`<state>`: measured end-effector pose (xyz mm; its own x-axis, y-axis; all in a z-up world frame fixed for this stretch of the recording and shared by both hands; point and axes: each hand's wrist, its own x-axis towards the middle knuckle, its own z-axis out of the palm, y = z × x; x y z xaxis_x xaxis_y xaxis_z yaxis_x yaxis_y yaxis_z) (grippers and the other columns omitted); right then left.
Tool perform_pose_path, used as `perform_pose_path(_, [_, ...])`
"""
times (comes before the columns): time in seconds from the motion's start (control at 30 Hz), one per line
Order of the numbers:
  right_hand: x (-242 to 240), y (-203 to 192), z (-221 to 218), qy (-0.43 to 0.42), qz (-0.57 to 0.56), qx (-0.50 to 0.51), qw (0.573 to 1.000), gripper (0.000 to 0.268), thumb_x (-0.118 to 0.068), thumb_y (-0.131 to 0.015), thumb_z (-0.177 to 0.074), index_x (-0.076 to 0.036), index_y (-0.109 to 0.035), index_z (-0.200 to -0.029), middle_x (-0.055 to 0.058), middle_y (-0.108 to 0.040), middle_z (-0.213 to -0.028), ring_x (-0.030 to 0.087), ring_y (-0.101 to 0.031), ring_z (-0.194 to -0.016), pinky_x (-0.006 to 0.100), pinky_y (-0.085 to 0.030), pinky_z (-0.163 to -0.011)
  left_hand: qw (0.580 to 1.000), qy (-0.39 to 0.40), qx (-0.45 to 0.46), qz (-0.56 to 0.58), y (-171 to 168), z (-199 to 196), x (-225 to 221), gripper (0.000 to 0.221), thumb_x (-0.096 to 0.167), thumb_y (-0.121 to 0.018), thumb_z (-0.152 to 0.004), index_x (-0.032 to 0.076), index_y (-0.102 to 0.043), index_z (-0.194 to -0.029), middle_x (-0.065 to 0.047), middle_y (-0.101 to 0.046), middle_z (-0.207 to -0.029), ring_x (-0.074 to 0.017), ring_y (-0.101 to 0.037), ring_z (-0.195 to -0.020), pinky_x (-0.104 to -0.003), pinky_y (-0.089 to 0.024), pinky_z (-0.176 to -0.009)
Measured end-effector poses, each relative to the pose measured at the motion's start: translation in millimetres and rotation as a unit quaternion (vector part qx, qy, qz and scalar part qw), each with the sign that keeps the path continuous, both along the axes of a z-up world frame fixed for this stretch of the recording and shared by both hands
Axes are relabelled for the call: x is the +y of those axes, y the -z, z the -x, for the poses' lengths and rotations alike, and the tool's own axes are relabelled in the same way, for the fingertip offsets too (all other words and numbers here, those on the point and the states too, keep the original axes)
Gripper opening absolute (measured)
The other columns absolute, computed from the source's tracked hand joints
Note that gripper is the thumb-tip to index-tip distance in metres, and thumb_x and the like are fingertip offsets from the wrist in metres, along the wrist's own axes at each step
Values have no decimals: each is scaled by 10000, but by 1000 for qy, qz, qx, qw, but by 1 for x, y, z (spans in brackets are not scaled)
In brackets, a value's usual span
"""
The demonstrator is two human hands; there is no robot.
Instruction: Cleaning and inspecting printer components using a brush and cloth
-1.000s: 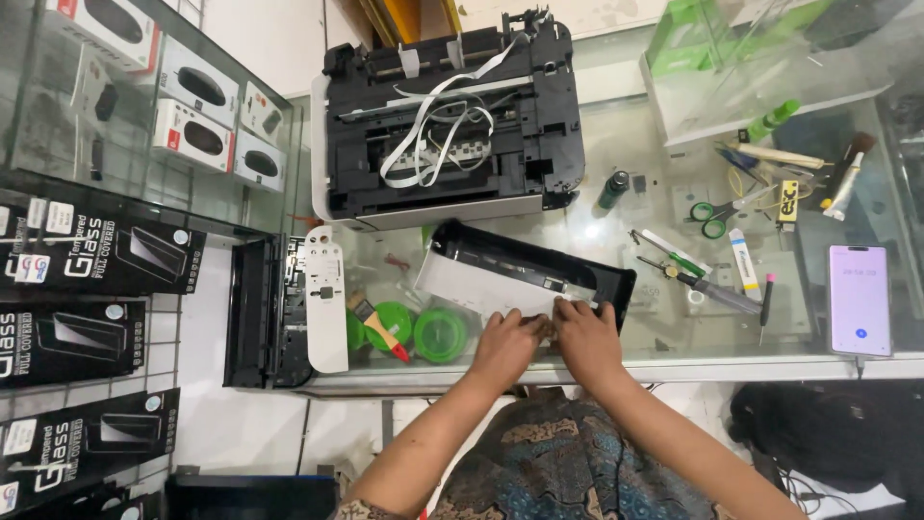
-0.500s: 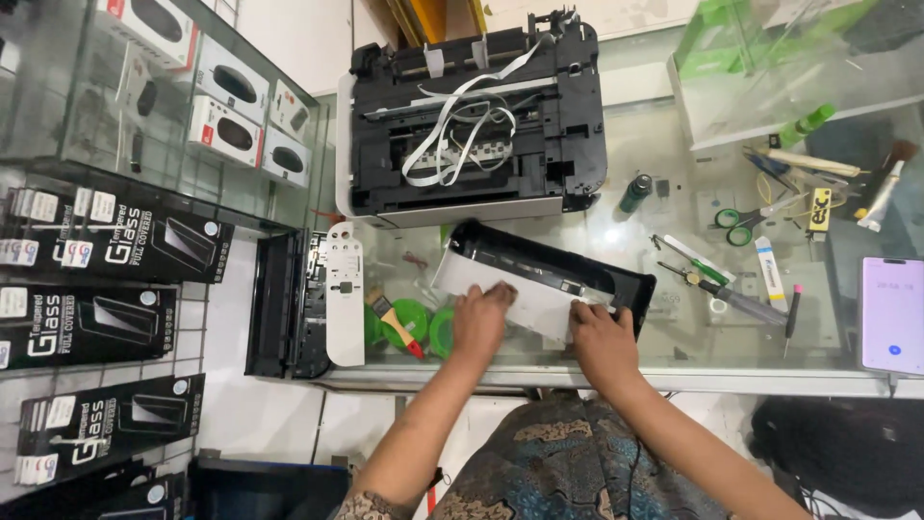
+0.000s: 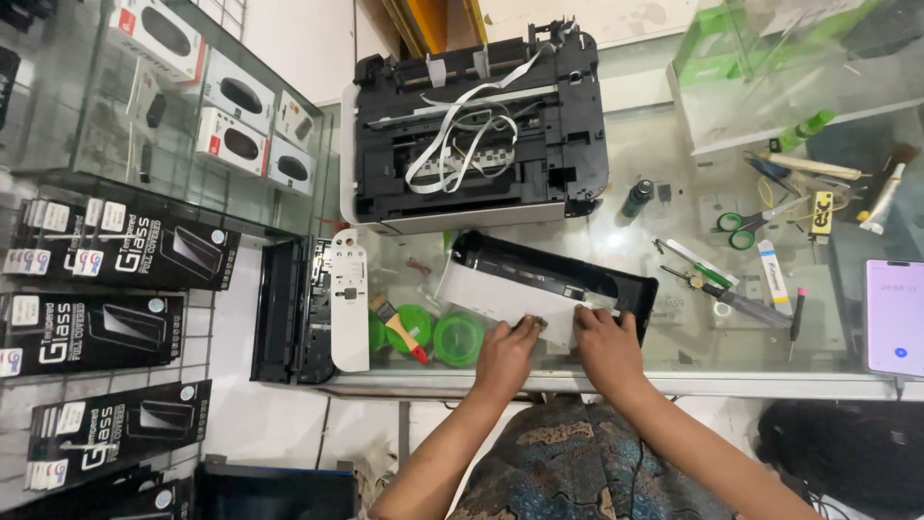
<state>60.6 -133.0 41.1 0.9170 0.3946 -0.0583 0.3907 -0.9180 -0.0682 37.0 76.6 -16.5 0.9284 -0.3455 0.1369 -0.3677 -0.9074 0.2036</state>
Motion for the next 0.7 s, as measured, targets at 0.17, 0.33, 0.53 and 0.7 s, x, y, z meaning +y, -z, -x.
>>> perform_pose_path(0.17, [-2,7,1,-9,2,-26,1000,297,-281,-668,-855,-214,-690,-1144,-80,-569,-1242,194,-572,-1111,450,-343,-884,989,70,-128,-12,-32,-15,-10,263,127,-626,-874,164,-757,-1099,-13,-744,-1195,-249,-592,-818,-362,-470,-675])
perform_pose_path(0.33, [-4,10,3,-2,-7,-36,999,381,-371,-734,-780,-194,-705,-1117,-72,-589,-1243,204,-577,-1095,461,-358,-894,978,87,-175,-67,-30,-4,29,293,98,-635,-879,157,-747,-1143,-52,-720,-1237,-272,-606,-813,-361,-484,-661])
perform_pose_path(0.53, [-1,18,2,1,20,13,1000,427,-342,-770,-786,-230,-686,-1189,-83,-567,-1306,211,-566,-1176,495,-353,-932,966,-162,95,176,-89,0,54,404,15,-651,-834,78,-734,-1224,-129,-701,-1314,-461,-656,-999,-498,-561,-881])
perform_pose_path(0.7, [-8,-9,-5,4,59,-21,998,430,-257,-726,-817,-187,-673,-1238,-31,-601,-1313,223,-562,-1245,514,-366,-974,950,-186,-3,250,-59,-28,26,312,74,-696,-880,105,-735,-1188,-102,-680,-1197,-357,-672,-1055,-416,-564,-919])
